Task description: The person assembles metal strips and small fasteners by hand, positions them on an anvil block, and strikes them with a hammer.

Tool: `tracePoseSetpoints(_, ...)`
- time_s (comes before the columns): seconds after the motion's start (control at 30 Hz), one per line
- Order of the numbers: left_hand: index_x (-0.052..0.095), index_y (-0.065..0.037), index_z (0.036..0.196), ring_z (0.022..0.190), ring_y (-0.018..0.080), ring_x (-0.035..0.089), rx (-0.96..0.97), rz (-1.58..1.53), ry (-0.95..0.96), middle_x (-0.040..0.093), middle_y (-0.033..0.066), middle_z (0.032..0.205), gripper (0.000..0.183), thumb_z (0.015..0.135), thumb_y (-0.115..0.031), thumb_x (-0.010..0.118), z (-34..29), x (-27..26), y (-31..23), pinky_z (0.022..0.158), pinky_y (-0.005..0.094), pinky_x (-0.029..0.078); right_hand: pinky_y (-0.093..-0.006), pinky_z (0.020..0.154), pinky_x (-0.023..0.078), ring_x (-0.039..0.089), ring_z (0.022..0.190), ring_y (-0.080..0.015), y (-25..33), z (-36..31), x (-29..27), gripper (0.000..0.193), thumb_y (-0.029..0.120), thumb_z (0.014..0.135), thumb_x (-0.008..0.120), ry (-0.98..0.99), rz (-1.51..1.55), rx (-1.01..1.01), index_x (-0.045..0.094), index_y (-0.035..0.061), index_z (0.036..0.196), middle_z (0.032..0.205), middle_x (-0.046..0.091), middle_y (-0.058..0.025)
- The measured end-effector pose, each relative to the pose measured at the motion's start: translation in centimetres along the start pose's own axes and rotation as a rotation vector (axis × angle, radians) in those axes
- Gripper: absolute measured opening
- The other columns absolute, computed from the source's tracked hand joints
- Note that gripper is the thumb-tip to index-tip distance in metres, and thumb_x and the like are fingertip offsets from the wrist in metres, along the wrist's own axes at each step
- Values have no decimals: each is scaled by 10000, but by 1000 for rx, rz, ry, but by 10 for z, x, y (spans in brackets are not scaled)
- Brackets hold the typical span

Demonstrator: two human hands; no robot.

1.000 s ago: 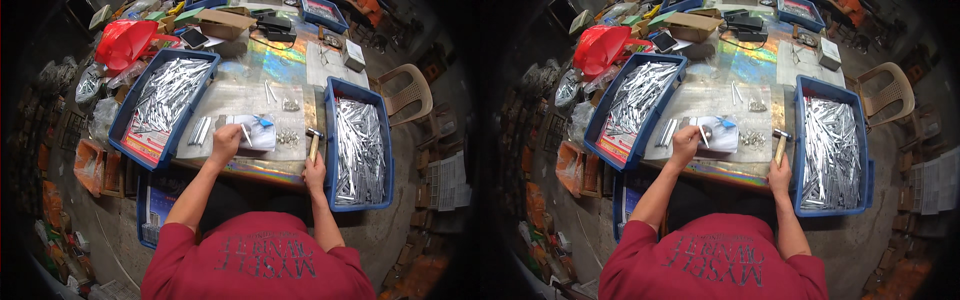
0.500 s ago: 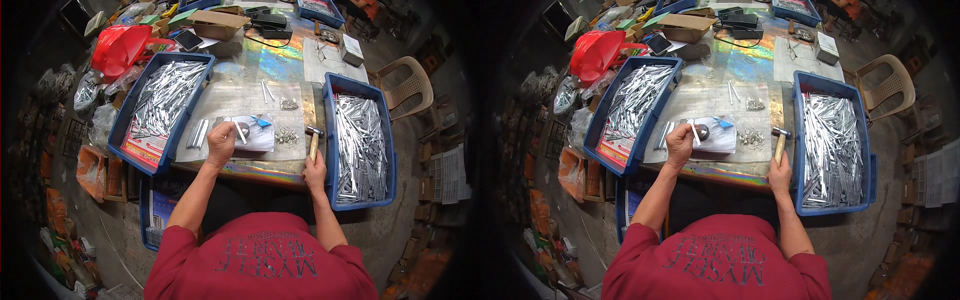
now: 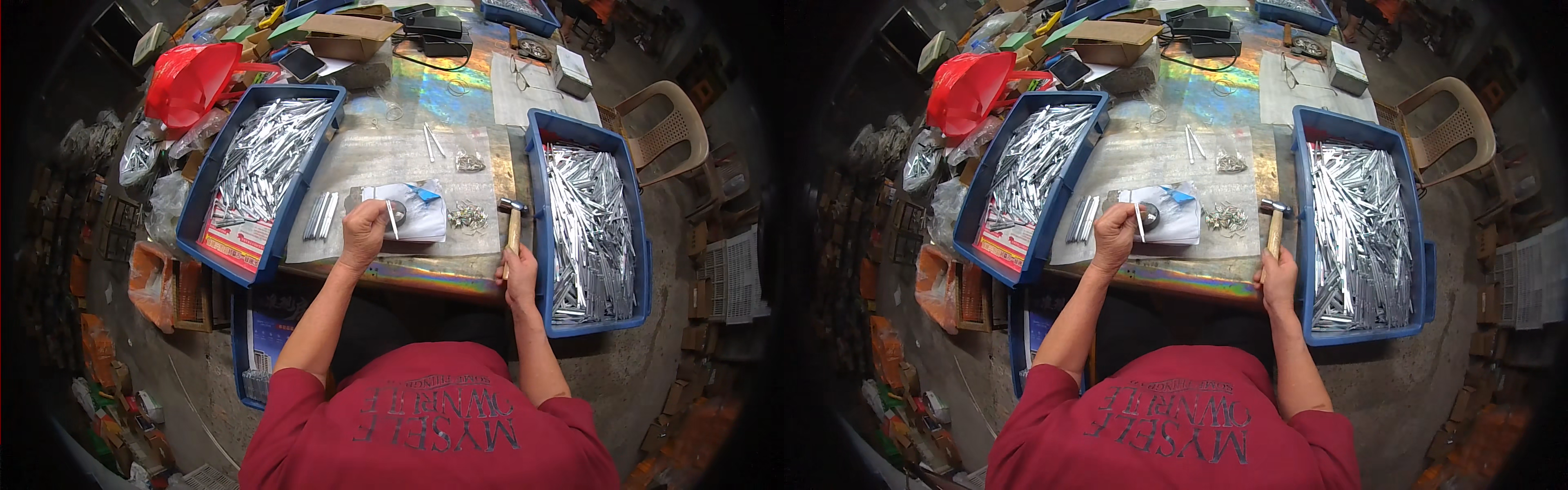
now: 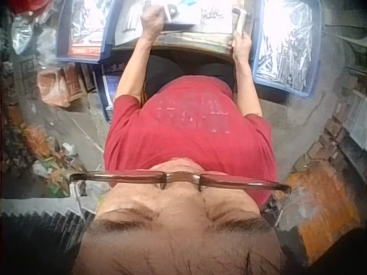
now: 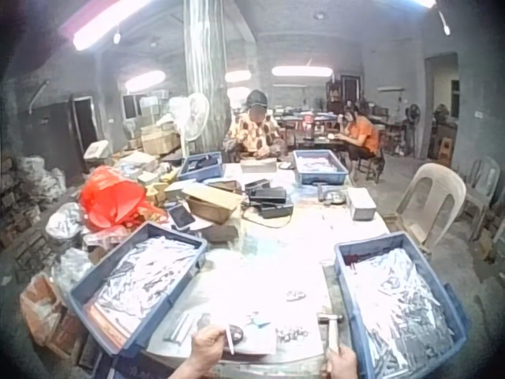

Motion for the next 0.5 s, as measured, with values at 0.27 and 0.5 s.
tracePoseSetpoints(0.27, 585, -9, 768, 640, 190, 572, 12, 97, -9, 585, 95, 701, 64, 730, 4, 536, -1, -7, -5, 553, 258, 438, -169, 379, 353, 447, 466, -58, 40, -45, 35, 277, 25, 769, 490, 219, 74, -101, 387, 4, 1025, 735, 507, -43)
tracePoseSetpoints(0.5, 582, -11, 767, 610, 207, 568, 46, 142, -21, 574, 103, 687, 91, 694, 30, 547, 3, -8, -12, 527, 267, 429, -303, 548, 424, 545, 628, -216, 48, -51, 75, 387, 49, 756, 503, 399, -451, -540, 407, 7, 1129, 729, 533, -159)
Point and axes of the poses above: each hand's wrist, its own z-axis towards the middle knuckle, its own x-axis out of the palm, y = z × x, the point moved 1 cm from there along z, towards the middle knuckle
